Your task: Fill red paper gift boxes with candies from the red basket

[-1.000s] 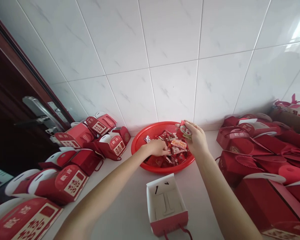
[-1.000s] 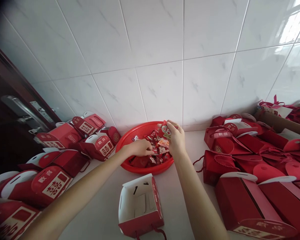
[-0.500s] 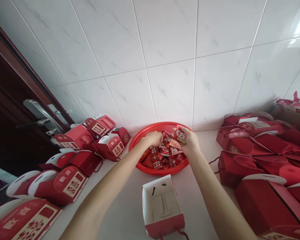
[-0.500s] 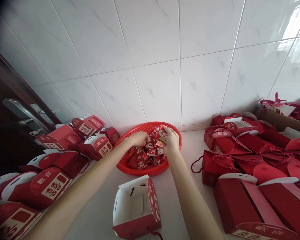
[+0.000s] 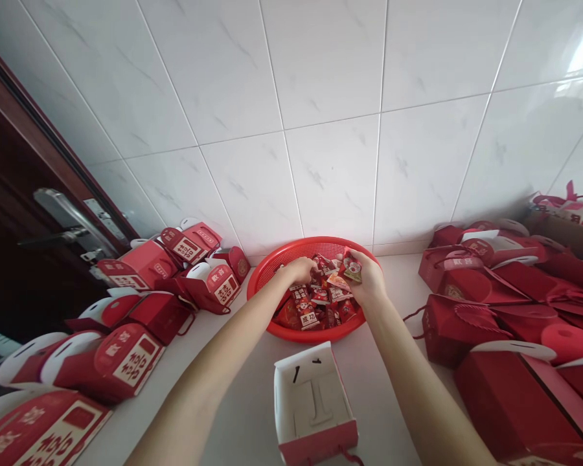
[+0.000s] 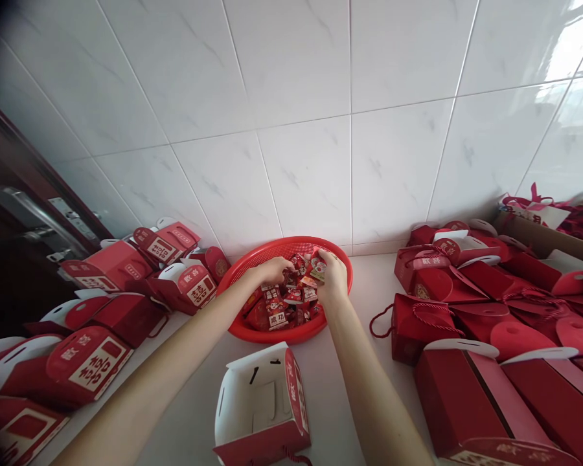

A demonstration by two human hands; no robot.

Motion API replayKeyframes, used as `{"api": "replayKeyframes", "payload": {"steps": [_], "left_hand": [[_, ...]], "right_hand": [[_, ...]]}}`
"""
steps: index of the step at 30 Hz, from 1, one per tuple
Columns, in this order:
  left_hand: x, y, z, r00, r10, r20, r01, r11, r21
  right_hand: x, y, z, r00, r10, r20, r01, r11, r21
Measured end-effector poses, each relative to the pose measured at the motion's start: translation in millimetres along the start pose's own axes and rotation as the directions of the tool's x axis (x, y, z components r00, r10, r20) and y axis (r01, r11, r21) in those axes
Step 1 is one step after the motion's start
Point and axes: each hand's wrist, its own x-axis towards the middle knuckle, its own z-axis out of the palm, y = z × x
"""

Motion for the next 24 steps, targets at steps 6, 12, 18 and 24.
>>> {"api": "replayKeyframes", "payload": {"steps": [6,12,18,24], "left_hand": [[-0.5,-9.2,-3.0,0.997,-0.073,0.016,0.073,0.996,-0.053],[1.7,-23.5,-4.7,0.990,0.027,-0.135,-0.073,0.935,-0.348],[-3.4,-21.6,-12.9,0.880,0.115,-0.460,-0.413,0.662,-0.626],[-33.8,-6.2,-5.3,0.682,0.075,-0.727,-0.679,0.434,-0.592]], "right_hand": [[-1.8,-0.9,2.0,0.999,0.012,-0.036,-0.012,1.000,0.008],[-3.6,-3.3,4.5,0.997,0.043,-0.059,-0.042,0.999,0.018],[-1.4,-3.4,2.5,0.997,0.076,-0.026,-0.075,0.997,0.021],[-4.1,-1.7,4.0,0.990,0.133,0.050,-0.132,0.991,-0.015]]}}
